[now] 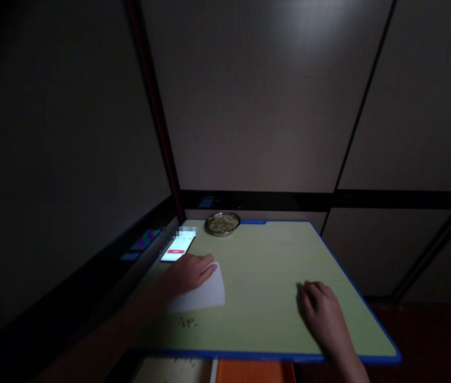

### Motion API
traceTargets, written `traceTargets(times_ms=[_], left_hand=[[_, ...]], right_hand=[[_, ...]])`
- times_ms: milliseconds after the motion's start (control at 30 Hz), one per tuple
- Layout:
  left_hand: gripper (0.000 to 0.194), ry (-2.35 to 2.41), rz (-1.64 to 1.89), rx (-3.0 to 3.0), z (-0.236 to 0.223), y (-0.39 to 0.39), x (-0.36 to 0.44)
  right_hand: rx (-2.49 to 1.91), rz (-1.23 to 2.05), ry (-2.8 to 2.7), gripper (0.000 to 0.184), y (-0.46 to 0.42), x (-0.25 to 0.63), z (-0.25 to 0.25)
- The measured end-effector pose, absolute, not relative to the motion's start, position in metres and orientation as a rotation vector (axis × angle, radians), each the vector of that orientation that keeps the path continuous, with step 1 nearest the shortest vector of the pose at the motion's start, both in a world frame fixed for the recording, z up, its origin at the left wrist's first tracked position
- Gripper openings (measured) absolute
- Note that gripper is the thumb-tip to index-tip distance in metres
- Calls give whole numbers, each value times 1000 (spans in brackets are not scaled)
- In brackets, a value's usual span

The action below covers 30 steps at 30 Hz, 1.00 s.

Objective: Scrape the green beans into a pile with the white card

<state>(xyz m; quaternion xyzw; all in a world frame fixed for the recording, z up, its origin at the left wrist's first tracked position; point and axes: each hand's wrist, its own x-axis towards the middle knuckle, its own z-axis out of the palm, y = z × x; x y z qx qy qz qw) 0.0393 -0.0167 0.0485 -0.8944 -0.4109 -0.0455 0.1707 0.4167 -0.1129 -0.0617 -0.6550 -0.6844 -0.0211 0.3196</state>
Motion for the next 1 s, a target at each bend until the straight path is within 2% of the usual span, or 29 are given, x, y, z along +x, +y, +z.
traceTargets(times_ms=[233,433,667,833,1000], left_hand=[[27,-1365,-223,-2507,81,-37,22],[29,-1888,-368,-2473,87,-61,-14],[39,-2446,-660,-2317,47,-75,-64],[36,-2532,-629,-2208,10,-71,-63],[36,-2480,-466,-2157,3,-61,-29]], right_hand=[[-1695,-73,-1842,36,-109,426,-69],[-1693,-63,-1831,35,-111,426,-68],[-1704,-62,-1832,35,-112,426,-68],[-1717,-83,-1841,33,-113,426,-67],[-1721,-84,-1828,31,-115,426,-65]])
